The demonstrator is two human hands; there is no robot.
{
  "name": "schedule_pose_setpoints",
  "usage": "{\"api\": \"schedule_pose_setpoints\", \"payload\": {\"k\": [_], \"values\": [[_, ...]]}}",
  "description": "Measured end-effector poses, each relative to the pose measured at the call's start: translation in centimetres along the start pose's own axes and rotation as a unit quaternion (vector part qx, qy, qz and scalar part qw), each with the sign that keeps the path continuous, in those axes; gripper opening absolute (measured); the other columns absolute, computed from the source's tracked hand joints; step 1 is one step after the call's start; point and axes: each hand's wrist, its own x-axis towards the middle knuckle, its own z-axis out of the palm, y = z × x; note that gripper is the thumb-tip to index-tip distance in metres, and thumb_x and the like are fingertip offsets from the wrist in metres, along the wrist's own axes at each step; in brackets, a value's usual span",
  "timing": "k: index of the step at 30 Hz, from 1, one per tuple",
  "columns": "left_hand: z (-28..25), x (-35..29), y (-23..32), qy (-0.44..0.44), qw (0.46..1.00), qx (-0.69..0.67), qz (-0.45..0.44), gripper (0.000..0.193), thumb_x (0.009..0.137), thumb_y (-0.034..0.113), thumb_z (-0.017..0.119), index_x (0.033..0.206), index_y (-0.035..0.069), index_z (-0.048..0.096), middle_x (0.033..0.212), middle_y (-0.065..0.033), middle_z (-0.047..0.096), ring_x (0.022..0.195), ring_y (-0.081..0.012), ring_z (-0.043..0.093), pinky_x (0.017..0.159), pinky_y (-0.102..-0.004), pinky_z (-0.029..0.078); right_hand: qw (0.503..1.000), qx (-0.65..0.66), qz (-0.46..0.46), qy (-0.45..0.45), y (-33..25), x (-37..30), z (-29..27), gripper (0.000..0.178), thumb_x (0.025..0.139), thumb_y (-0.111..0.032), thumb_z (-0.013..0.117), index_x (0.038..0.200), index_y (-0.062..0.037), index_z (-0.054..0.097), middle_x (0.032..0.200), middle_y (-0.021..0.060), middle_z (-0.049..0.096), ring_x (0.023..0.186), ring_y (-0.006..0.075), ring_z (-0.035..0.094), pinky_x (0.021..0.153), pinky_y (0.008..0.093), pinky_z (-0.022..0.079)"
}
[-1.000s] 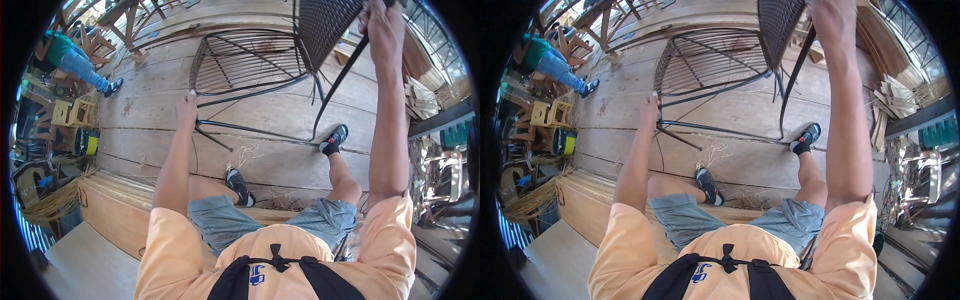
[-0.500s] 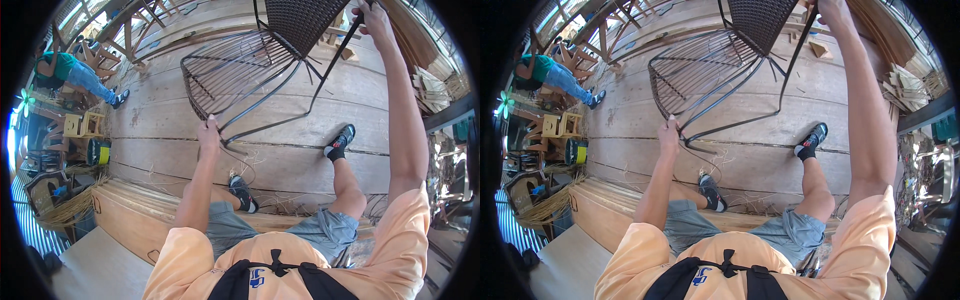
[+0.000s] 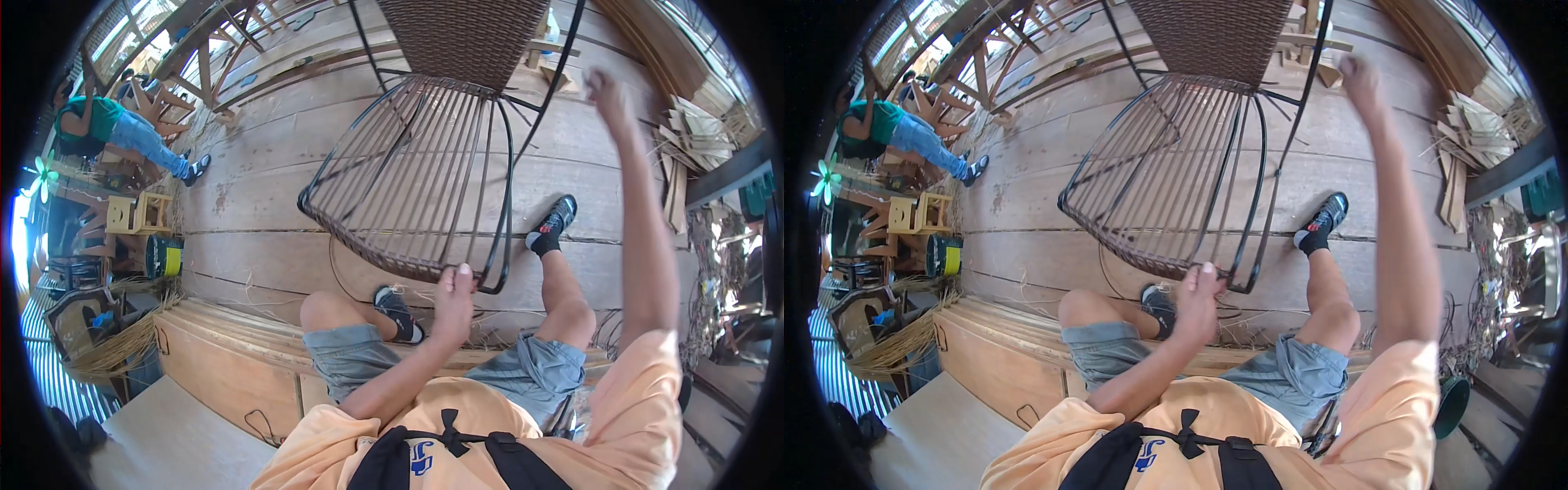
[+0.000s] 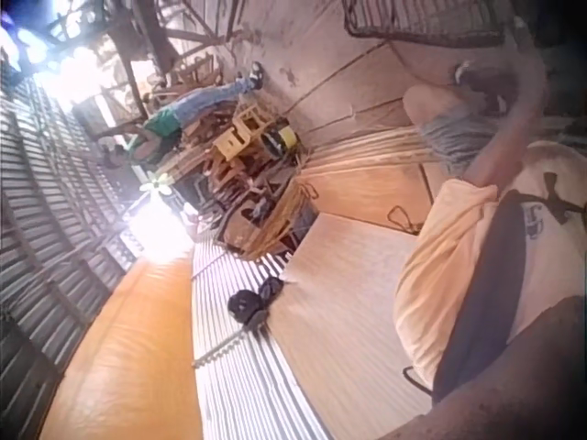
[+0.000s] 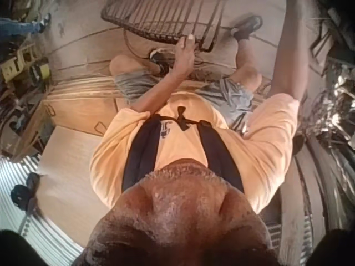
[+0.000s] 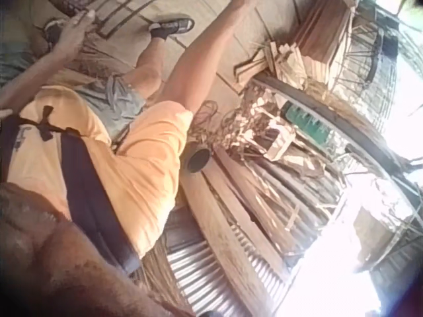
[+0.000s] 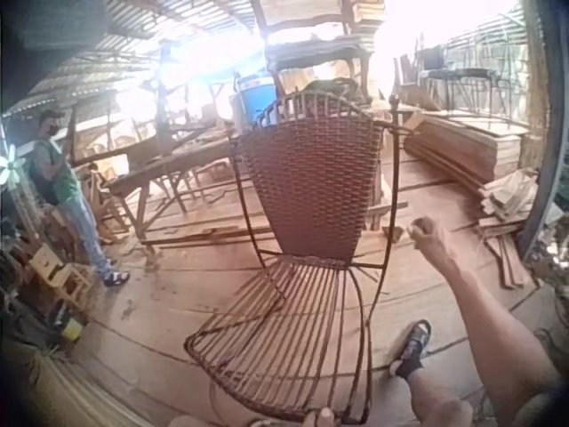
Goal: Weaving and repairing a chair using synthetic rattan strips.
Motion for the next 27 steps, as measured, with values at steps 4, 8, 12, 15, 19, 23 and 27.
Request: {"api": "schedule_pose_setpoints", "payload": {"k": [4, 8, 12, 15, 19, 23, 27], "values": [[3.4, -1.4, -3.0, -0.048, 0.995, -0.084, -0.016, 0.029, 0.095, 0.031, 0.05, 0.098, 0.003, 0.056, 0.092, -0.0019, 0.056, 0.083, -0.0096, 0.049, 0.078, -0.026, 0.041, 0.866, 0.35, 0.334, -0.122, -13.1, -13.4, -6.9, 0.032, 0.09, -0.028, 0.051, 0.099, -0.0008, 0.065, 0.072, 0.01, 0.065, 0.067, 0.016, 0.062, 0.064, 0.0306, 0.048], [5.1, -1.7, -3.8, -0.111, 0.987, -0.119, -0.005, 0.024, 0.095, 0.026, 0.048, 0.093, 0.004, 0.056, 0.076, 0.0038, 0.045, 0.072, -0.0062, 0.039, 0.067, -0.0202, 0.034, 0.771, 0.434, 0.454, -0.106, -20.0, -22.8, -10.1, 0.025, 0.089, -0.023, 0.055, 0.095, 0.0003, 0.063, 0.072, 0.0064, 0.063, 0.065, 0.0127, 0.057, 0.061, 0.0282, 0.046], [5.0, -2.1, -1.6, -0.151, 0.957, -0.235, -0.071, 0.018, 0.095, 0.022, 0.05, 0.098, 0.005, 0.055, 0.081, 0.0029, 0.05, 0.076, -0.007, 0.048, 0.067, -0.0227, 0.041, 0.785, 0.458, 0.416, -0.044, -24.6, -27.0, -10.9, 0.013, 0.09, -0.01, 0.055, 0.093, 0.001, 0.061, 0.07, 0.002, 0.058, 0.064, 0.0077, 0.052, 0.056, 0.0229, 0.043], [3.4, -3.4, -1.4, -0.14, 0.965, -0.205, -0.081, 0.018, 0.094, 0.024, 0.051, 0.097, 0.006, 0.052, 0.081, 0.002, 0.053, 0.073, -0.0087, 0.053, 0.065, -0.023, 0.042, 0.818, 0.418, 0.391, -0.059, -26.0, -27.6, -10.6, 0.021, 0.089, -0.017, 0.054, 0.093, 0.0017, 0.063, 0.068, 0.0098, 0.062, 0.057, 0.0165, 0.059, 0.054, 0.0302, 0.047], [0.1, -7.3, -2.3, -0.186, 0.968, 0.15, 0.075, 0.017, 0.091, 0.015, 0.051, 0.099, 0.001, 0.057, 0.095, -0.0051, 0.057, 0.08, -0.0135, 0.054, 0.07, -0.0263, 0.043, 0.776, 0.424, 0.411, -0.221, -26.4, -26.2, -11.3, 0.033, 0.092, -0.024, 0.045, 0.082, 0.0024, 0.061, 0.064, 0.0102, 0.061, 0.049, 0.0177, 0.055, 0.048, 0.032, 0.045], [-4.8, -8.7, -2.2, -0.196, 0.905, 0.268, 0.267, 0.015, 0.088, 0.009, 0.053, 0.095, -0.005, 0.054, 0.1, -0.0154, 0.055, 0.088, -0.0262, 0.055, 0.078, -0.0334, 0.044, 0.489, 0.661, 0.541, -0.176, -29.4, -24.6, -12.4, 0.023, 0.095, -0.022, 0.043, 0.094, -0.0034, 0.057, 0.075, 0.003, 0.061, 0.058, 0.0128, 0.054, 0.052, 0.0277, 0.045], [-7.9, -8.3, -0.4, -0.221, 0.888, 0.286, 0.284, 0.01, 0.084, 0.005, 0.055, 0.09, -0.003, 0.054, 0.096, -0.0184, 0.054, 0.085, -0.0347, 0.056, 0.072, -0.0378, 0.045, 0.331, 0.734, 0.579, -0.127, -34.5, -23.6, -12.4, 0.014, 0.095, -0.021, 0.044, 0.097, -0.0094, 0.051, 0.061, -0.0033, 0.041, 0.049, 0.0097, 0.038, 0.044, 0.0262, 0.034]]}}
